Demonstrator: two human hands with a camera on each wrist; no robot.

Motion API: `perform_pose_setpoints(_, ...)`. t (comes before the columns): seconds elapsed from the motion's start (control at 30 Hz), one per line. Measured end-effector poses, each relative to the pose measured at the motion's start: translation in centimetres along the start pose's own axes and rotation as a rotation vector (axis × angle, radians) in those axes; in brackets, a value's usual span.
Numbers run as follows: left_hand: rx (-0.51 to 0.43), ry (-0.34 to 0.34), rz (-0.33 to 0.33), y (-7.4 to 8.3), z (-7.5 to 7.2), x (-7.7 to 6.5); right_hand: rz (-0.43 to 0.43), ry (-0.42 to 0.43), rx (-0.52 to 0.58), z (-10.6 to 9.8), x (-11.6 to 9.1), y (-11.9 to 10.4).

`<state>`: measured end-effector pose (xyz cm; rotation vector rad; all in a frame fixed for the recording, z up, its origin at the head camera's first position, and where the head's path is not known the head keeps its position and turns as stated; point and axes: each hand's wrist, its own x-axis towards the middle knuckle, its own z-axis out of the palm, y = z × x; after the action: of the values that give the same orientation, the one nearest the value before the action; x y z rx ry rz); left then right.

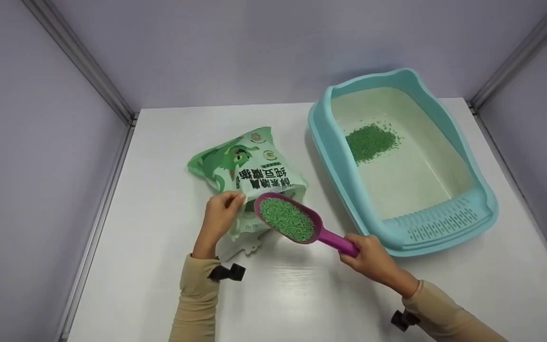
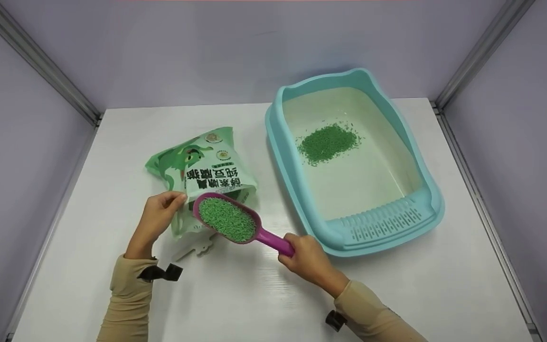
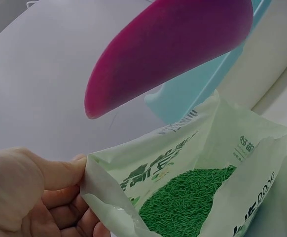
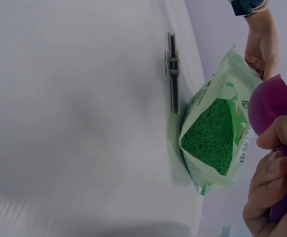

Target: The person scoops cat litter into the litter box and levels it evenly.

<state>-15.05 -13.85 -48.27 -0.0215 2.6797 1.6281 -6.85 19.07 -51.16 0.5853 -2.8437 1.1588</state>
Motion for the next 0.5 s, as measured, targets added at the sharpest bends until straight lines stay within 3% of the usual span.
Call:
perform_pose_setpoints(0.23, -0.003, -0.004, 0.043, -0.1, -0.1, -0.1, 0.019, -0.021, -0.03, -0.9, 0.2, -0.5)
perform_pose_setpoints(0.5, -0.007, -0.007, 0.037, -0.2, -0.1, 0.0, 0.036, -0.033, -0.035, -1.8, 0.3, -0.7)
